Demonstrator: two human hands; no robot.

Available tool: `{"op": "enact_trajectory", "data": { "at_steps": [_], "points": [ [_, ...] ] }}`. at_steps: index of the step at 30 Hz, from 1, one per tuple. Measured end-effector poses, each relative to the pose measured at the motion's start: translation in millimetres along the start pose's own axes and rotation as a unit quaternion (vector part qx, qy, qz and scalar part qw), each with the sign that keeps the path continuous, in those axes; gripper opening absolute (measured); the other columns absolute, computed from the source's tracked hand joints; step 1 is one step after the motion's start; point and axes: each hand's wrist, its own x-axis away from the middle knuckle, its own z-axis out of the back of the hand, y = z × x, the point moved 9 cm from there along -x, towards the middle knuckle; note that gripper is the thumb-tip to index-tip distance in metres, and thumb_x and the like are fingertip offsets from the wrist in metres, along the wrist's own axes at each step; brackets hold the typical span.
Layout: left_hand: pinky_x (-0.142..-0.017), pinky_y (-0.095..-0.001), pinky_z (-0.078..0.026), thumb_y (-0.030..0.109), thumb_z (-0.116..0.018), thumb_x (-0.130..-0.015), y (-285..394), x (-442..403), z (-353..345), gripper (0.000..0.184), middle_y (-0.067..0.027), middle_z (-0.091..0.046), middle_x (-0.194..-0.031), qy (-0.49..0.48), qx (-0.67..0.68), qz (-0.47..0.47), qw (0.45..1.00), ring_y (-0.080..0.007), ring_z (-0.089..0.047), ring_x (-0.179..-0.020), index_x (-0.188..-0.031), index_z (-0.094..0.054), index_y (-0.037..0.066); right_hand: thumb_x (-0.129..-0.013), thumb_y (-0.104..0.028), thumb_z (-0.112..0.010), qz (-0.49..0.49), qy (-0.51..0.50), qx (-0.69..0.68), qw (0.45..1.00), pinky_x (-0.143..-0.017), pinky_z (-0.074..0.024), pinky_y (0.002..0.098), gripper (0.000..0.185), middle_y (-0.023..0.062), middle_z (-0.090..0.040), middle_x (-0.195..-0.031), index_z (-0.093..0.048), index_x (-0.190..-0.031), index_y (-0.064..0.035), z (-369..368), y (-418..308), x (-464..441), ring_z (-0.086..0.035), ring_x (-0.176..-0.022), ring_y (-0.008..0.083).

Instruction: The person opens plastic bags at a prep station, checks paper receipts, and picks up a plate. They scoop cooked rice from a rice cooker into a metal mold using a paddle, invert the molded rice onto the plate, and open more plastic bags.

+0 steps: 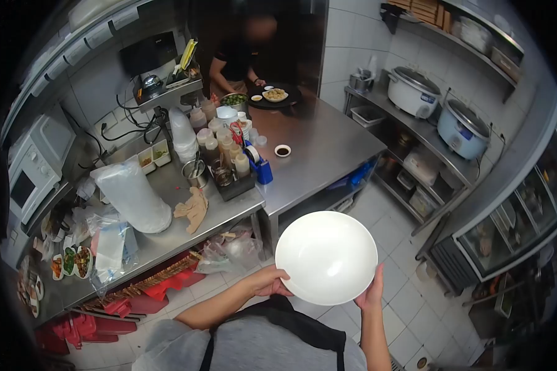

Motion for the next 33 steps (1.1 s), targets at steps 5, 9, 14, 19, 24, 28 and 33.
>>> {"op": "enact_trajectory", "data": {
  "at_steps": [5,9,14,19,24,28,33],
  "points": [
    [-0.082,-0.0393,-0.053,0.005,-0.048,-0.08,73.4,-112.3,31.5,0.049,-0.0206,-0.053,-0.115,-0.003,0.035,-0.056,0.998,-0.0302,-0.059,-0.1,-0.126,-0.035,-0.004,-0.088,-0.057,-0.039,-0.045,-0.032,0.073,0.996,-0.081,-0.048,0.0456,0.069,0.017,-0.041,-0.132,-0.026,-0.137,-0.0102,16.9,-25.9,-81.1,-0.052,-0.111,0.032],
    [-0.087,-0.0425,-0.05,0.002,-0.043,-0.077,145.2,-216.5,56.2,0.049,-0.024,-0.051,-0.116,0.0,0.059,-0.073,0.996,-0.0382,-0.057,-0.101,-0.124,-0.033,-0.009,-0.088,-0.056,-0.041,-0.12,0.123,0.24,0.955,-0.068,-0.0509,0.0404,0.064,0.0173,-0.045,-0.126,-0.033,-0.133,-0.0114,145.6,-50.8,-119.2,-0.059,-0.099,0.0306],
    [-0.09,-0.0461,-0.049,-0.003,-0.036,-0.077,219.1,-352.2,113.8,0.051,-0.0272,-0.044,-0.121,0.036,0.118,-0.128,0.984,-0.0412,-0.053,-0.105,-0.127,-0.026,-0.01,-0.085,-0.039,-0.051,-0.107,0.367,0.58,0.72,-0.053,-0.0495,0.0391,0.048,0.0115,-0.062,-0.081,-0.052,-0.112,0.0011,337.9,-96.4,-65.4,-0.065,-0.077,0.0235],
    [-0.094,-0.0484,-0.046,-0.007,-0.031,-0.079,267.6,-441.6,131.0,0.05,-0.0268,-0.039,-0.125,0.098,0.152,-0.202,0.963,-0.0421,-0.049,-0.11,-0.128,-0.022,-0.007,-0.084,-0.032,-0.046,-0.199,0.379,0.711,0.558,-0.066,-0.0493,0.0429,0.036,0.0185,-0.064,-0.08,-0.062,-0.088,0.0,428.1,-88.2,32.5,-0.063,-0.079,0.0308],
    [-0.093,-0.0499,-0.045,-0.001,-0.029,-0.087,281.8,-536.8,165.1,0.041,-0.0247,-0.04,-0.125,0.156,0.265,-0.266,0.913,-0.0398,-0.047,-0.113,-0.128,-0.027,-0.003,-0.083,-0.032,-0.046,-0.295,0.421,0.61,0.602,-0.067,-0.0486,0.0429,0.036,0.0187,-0.064,-0.08,-0.063,-0.087,-0.0014,437.1,-103.5,3.5,-0.063,-0.079,0.0312],
    [-0.098,-0.0456,-0.042,0.008,-0.023,-0.094,310.8,-585.3,153.2,0.036,-0.0253,-0.041,-0.126,0.197,0.3,-0.375,0.855,-0.0351,-0.045,-0.117,-0.126,-0.03,-0.008,-0.083,-0.032,-0.045,-0.266,0.383,0.635,0.616,-0.068,-0.0481,0.0429,0.035,0.0189,-0.064,-0.08,-0.064,-0.087,-0.0025,471.7,-166.9,-69.8,-0.063,-0.079,0.0315],
    [-0.099,-0.0405,-0.042,0.014,-0.021,-0.096,313.4,-635.2,124.7,0.039,-0.0236,-0.04,-0.13,0.224,0.333,-0.331,0.854,-0.0317,-0.044,-0.119,-0.129,-0.027,-0.007,-0.082,-0.03,-0.05,-0.15,0.249,0.749,0.596,-0.067,-0.0481,0.0407,0.031,0.0182,-0.064,-0.077,-0.064,-0.085,-0.0026,503.7,-304.3,-280.0,-0.063,-0.076,0.0304]
  ]
}}
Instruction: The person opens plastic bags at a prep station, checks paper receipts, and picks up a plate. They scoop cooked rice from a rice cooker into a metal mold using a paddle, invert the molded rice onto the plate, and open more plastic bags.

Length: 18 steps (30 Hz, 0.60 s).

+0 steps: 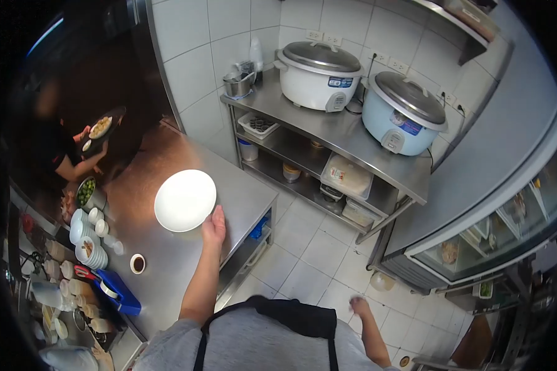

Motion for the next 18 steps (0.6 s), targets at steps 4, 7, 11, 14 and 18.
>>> {"op": "enact_trajectory", "data": {
  "at_steps": [4,7,11,14,18],
  "points": [
    [-0.096,-0.0411,-0.044,0.012,-0.025,-0.096,-26.2,6.0,-14.8,0.036,-0.0234,-0.04,-0.131,0.014,-0.028,0.052,0.998,-0.0314,-0.048,-0.116,-0.129,-0.03,-0.001,-0.09,-0.027,-0.052,0.236,-0.061,-0.199,0.949,-0.066,-0.0459,0.0259,0.029,0.0069,-0.062,-0.078,-0.058,-0.096,0.0005,128.4,-282.5,-58.4,-0.059,-0.072,0.0132],
    [-0.093,-0.0422,-0.046,0.012,-0.029,-0.096,-31.4,2.7,-20.0,0.032,-0.023,-0.044,-0.128,-0.011,-0.05,0.059,0.997,-0.0315,-0.05,-0.115,-0.125,-0.035,0.002,-0.088,-0.008,-0.05,0.406,-0.204,-0.271,0.849,-0.065,-0.0451,0.0266,0.014,0.0041,-0.059,-0.079,-0.057,-0.098,-0.0016,199.7,-482.4,-1.2,-0.055,-0.069,0.012],
    [-0.091,-0.0428,-0.046,0.014,-0.032,-0.096,-38.8,-21.3,-20.4,0.028,-0.0212,-0.05,-0.123,-0.007,-0.06,0.062,0.996,-0.0303,-0.051,-0.114,-0.122,-0.039,0.004,-0.087,-0.009,-0.051,0.639,-0.242,-0.135,0.718,-0.064,-0.0442,0.0304,0.013,0.0086,-0.057,-0.078,-0.057,-0.097,-0.0025,267.3,-615.1,79.4,-0.056,-0.07,0.0227],
    [-0.09,-0.0425,-0.047,0.018,-0.033,-0.096,-64.4,-61.3,-38.0,0.027,-0.0175,-0.054,-0.119,-0.012,-0.053,0.079,0.995,-0.0282,-0.053,-0.112,-0.118,-0.043,0.006,-0.087,-0.01,-0.053,0.663,-0.226,-0.054,0.712,-0.065,-0.0441,0.0334,0.012,0.0105,-0.056,-0.08,-0.058,-0.096,-0.003,275.6,-646.3,45.5,-0.056,-0.073,0.0278],
    [-0.085,-0.0413,-0.048,0.026,-0.039,-0.096,-105.2,-112.2,-99.0,0.023,-0.0132,-0.062,-0.103,-0.051,-0.057,0.107,0.991,-0.0252,-0.058,-0.102,-0.093,-0.054,0.009,-0.086,-0.01,-0.053,0.633,-0.207,-0.022,0.745,-0.067,-0.0445,0.0353,0.013,0.0109,-0.058,-0.085,-0.058,-0.096,-0.0034,282.7,-653.4,-35.7,-0.057,-0.076,0.0285]
  ]
}}
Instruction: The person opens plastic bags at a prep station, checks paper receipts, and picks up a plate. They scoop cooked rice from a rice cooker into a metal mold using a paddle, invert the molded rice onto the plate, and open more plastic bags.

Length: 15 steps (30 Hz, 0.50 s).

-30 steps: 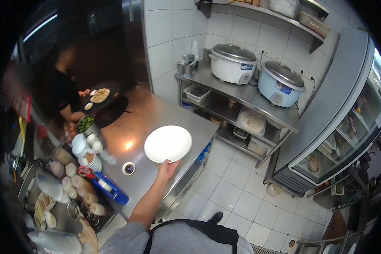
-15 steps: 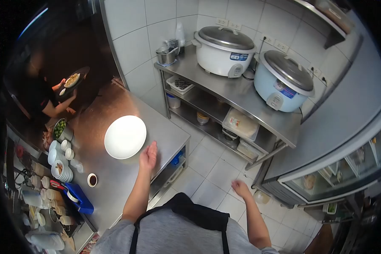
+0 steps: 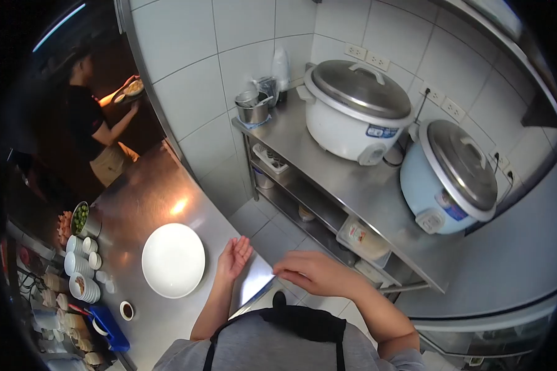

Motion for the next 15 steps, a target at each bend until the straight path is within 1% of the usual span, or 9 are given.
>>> {"op": "enact_trajectory", "data": {
  "at_steps": [1,4,5,8,10,11,12,14,15],
  "points": [
    [-0.084,-0.0408,-0.049,0.028,-0.041,-0.095,-3.8,-17.2,-17.4,0.026,-0.0117,-0.064,-0.097,-0.012,-0.01,0.005,1.0,-0.0244,-0.06,-0.099,-0.086,-0.055,0.01,-0.086,-0.011,-0.054,-0.031,-0.001,0.001,1.0,-0.068,-0.0448,0.0349,0.015,0.0111,-0.059,-0.085,-0.058,-0.097,-0.0032,9.8,16.1,1.4,-0.057,-0.077,0.0272],
    [-0.08,-0.0396,-0.05,0.033,-0.043,-0.094,-8.2,-59.4,-74.0,0.032,-0.004,-0.06,-0.071,-0.085,-0.03,0.014,0.996,-0.0221,-0.062,-0.089,-0.072,-0.05,0.012,-0.085,-0.013,-0.056,-0.099,-0.013,-0.008,0.995,-0.069,-0.0454,0.0341,0.017,0.0109,-0.059,-0.085,-0.058,-0.098,-0.0028,36.5,61.1,8.8,-0.058,-0.079,0.0256],
    [-0.077,-0.039,-0.051,0.034,-0.042,-0.095,-7.9,-73.8,-86.9,0.034,0.0002,-0.049,-0.059,-0.071,-0.042,0.011,0.997,-0.0204,-0.062,-0.08,-0.068,-0.046,0.013,-0.085,-0.014,-0.057,-0.118,-0.022,0.002,0.993,-0.069,-0.0456,0.0341,0.018,0.0109,-0.059,-0.085,-0.058,-0.099,-0.0027,47.2,76.8,9.6,-0.058,-0.079,0.0255],
    [-0.076,-0.0385,-0.051,0.031,-0.04,-0.096,-2.6,-121.9,-103.9,0.025,0.0005,-0.046,-0.056,-0.143,-0.019,-0.018,0.989,-0.0191,-0.062,-0.077,-0.082,-0.051,0.012,-0.083,-0.015,-0.058,-0.157,-0.05,0.03,0.986,-0.068,-0.046,0.0347,0.021,0.0112,-0.06,-0.085,-0.058,-0.101,-0.0027,72.4,118.8,13.5,-0.058,-0.078,0.0259],
    [-0.075,-0.0382,-0.051,0.022,-0.038,-0.096,1.7,-140.7,-103.9,0.015,-0.0006,-0.049,-0.061,-0.13,-0.007,-0.048,0.99,-0.0187,-0.061,-0.077,-0.099,-0.049,0.012,-0.083,-0.016,-0.058,-0.147,-0.063,0.055,0.986,-0.068,-0.0462,0.0356,0.022,0.0117,-0.06,-0.086,-0.057,-0.102,-0.0028,93.2,138.3,7.7,-0.059,-0.077,0.027],
    [-0.075,-0.0381,-0.051,0.018,-0.037,-0.096,9.0,-150.5,-116.2,0.017,-0.0011,-0.051,-0.064,-0.129,-0.004,-0.065,0.989,-0.0185,-0.061,-0.077,-0.107,-0.048,0.013,-0.084,-0.017,-0.058,-0.131,-0.051,0.047,0.989,-0.068,-0.0459,0.0369,0.024,0.0128,-0.06,-0.086,-0.056,-0.102,-0.0023,103.5,146.1,5.6,-0.058,-0.078,0.0285],
    [-0.077,-0.0378,-0.051,0.013,-0.037,-0.095,15.7,-160.2,-121.3,0.021,-0.0015,-0.052,-0.068,-0.087,-0.019,-0.089,0.992,-0.0186,-0.061,-0.078,-0.115,-0.043,0.014,-0.084,-0.017,-0.058,-0.139,-0.069,0.058,0.986,-0.068,-0.0459,0.0371,0.024,0.0132,-0.06,-0.087,-0.056,-0.102,-0.0022,112.5,156.5,0.2,-0.058,-0.078,0.0288],
    [-0.079,-0.0374,-0.05,0.002,-0.038,-0.091,19.2,-168.6,-122.8,0.042,-0.0024,-0.055,-0.076,0.007,-0.04,-0.128,0.991,-0.0187,-0.06,-0.079,-0.13,-0.032,0.018,-0.084,-0.018,-0.058,-0.166,-0.109,0.077,0.977,-0.069,-0.0459,0.0375,0.024,0.014,-0.06,-0.088,-0.056,-0.102,-0.0021,126.3,175.9,-4.7,-0.058,-0.079,0.0295],
    [-0.081,-0.0393,-0.048,-0.002,-0.04,-0.087,21.9,-180.2,-120.5,0.048,-0.0049,-0.056,-0.092,0.015,-0.039,-0.146,0.988,-0.0196,-0.06,-0.084,-0.132,-0.032,0.016,-0.084,-0.019,-0.057,-0.17,-0.12,0.07,0.976,-0.071,-0.0457,0.0378,0.024,0.0149,-0.06,-0.091,-0.056,-0.102,-0.0026,133.1,184.6,-9.9,-0.058,-0.08,0.0297]
  ]
}}
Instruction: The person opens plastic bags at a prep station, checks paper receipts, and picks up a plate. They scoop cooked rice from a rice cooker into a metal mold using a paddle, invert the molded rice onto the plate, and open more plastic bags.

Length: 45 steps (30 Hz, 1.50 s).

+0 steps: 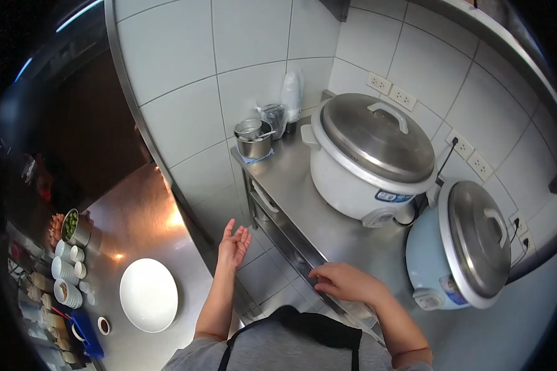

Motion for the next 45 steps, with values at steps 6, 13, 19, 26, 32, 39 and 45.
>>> {"op": "enact_trajectory", "data": {
  "at_steps": [6,13,19,26,32,39,45],
  "points": [
    [-0.075,-0.0349,-0.048,-0.006,-0.04,-0.079,32.7,-57.5,-32.2,0.05,-0.0062,-0.049,-0.109,0.029,-0.066,-0.03,0.997,-0.0181,-0.055,-0.097,-0.126,-0.037,0.01,-0.085,-0.017,-0.055,0.11,-0.003,0.08,0.991,-0.071,-0.0461,0.0362,0.023,0.0115,-0.06,-0.085,-0.058,-0.104,-0.005,30.0,25.3,-55.7,-0.059,-0.079,0.0277],
    [-0.072,-0.0298,-0.041,0.004,-0.044,-0.081,107.0,-177.9,-78.8,0.038,-0.0004,-0.053,-0.099,0.071,-0.314,-0.109,0.94,-0.0119,-0.055,-0.087,-0.119,-0.047,0.009,-0.082,-0.014,-0.052,0.123,0.086,0.082,0.985,-0.074,-0.0458,0.0404,0.016,0.014,-0.059,-0.086,-0.063,-0.091,-0.0062,84.3,37.5,-171.2,-0.057,-0.083,0.0332],
    [-0.068,-0.0282,-0.043,0.007,-0.046,-0.082,160.6,-307.9,-95.4,0.026,-0.0037,-0.06,-0.084,0.055,-0.582,-0.186,0.79,-0.0134,-0.056,-0.077,-0.103,-0.061,0.007,-0.081,-0.011,-0.05,0.089,0.263,0.095,0.956,-0.072,-0.0453,0.0425,0.017,0.014,-0.058,-0.085,-0.064,-0.09,-0.0069,153.4,59.6,-314.5,-0.056,-0.082,0.0336],
    [-0.068,-0.0359,-0.048,0.004,-0.051,-0.074,183.5,-346.9,-141.9,0.022,-0.0203,-0.061,-0.073,-0.021,-0.71,-0.24,0.662,-0.028,-0.059,-0.069,-0.085,-0.069,0.006,-0.081,-0.016,-0.054,-0.072,0.341,0.268,0.898,-0.073,-0.0431,0.0427,0.014,0.0109,-0.058,-0.084,-0.064,-0.089,-0.014,189.3,97.8,-458.1,-0.058,-0.085,0.0303],
    [-0.072,-0.0393,-0.047,0.005,-0.052,-0.076,182.8,-359.3,-169.1,0.02,-0.0171,-0.063,-0.08,-0.105,-0.774,-0.297,0.549,-0.0287,-0.06,-0.075,-0.089,-0.068,0.005,-0.08,-0.021,-0.057,-0.078,0.354,0.204,0.909,-0.073,-0.043,0.0424,0.013,0.0093,-0.059,-0.084,-0.064,-0.089,-0.0154,219.8,114.8,-467.2,-0.058,-0.084,0.029],
    [-0.068,-0.0412,-0.052,0.011,-0.056,-0.076,131.3,-386.3,-225.8,0.014,-0.0164,-0.065,-0.085,-0.171,-0.896,-0.271,0.306,-0.031,-0.064,-0.079,-0.082,-0.067,0.005,-0.079,-0.019,-0.06,-0.091,0.378,0.165,0.907,-0.071,-0.0428,0.0432,0.012,0.0088,-0.058,-0.083,-0.064,-0.089,-0.0124,248.7,106.9,-424.5,-0.058,-0.083,0.0285],
    [-0.064,-0.0399,-0.054,0.012,-0.054,-0.077,78.7,-419.4,-232.7,0.016,-0.0137,-0.066,-0.085,-0.232,-0.927,-0.249,0.156,-0.0284,-0.066,-0.078,-0.081,-0.068,0.005,-0.078,-0.017,-0.06,-0.112,0.379,0.195,0.898,-0.071,-0.0421,0.0423,0.01,0.0087,-0.057,-0.082,-0.065,-0.086,-0.013,247.9,88.6,-394.3,-0.058,-0.083,0.0272]
  ]
}}
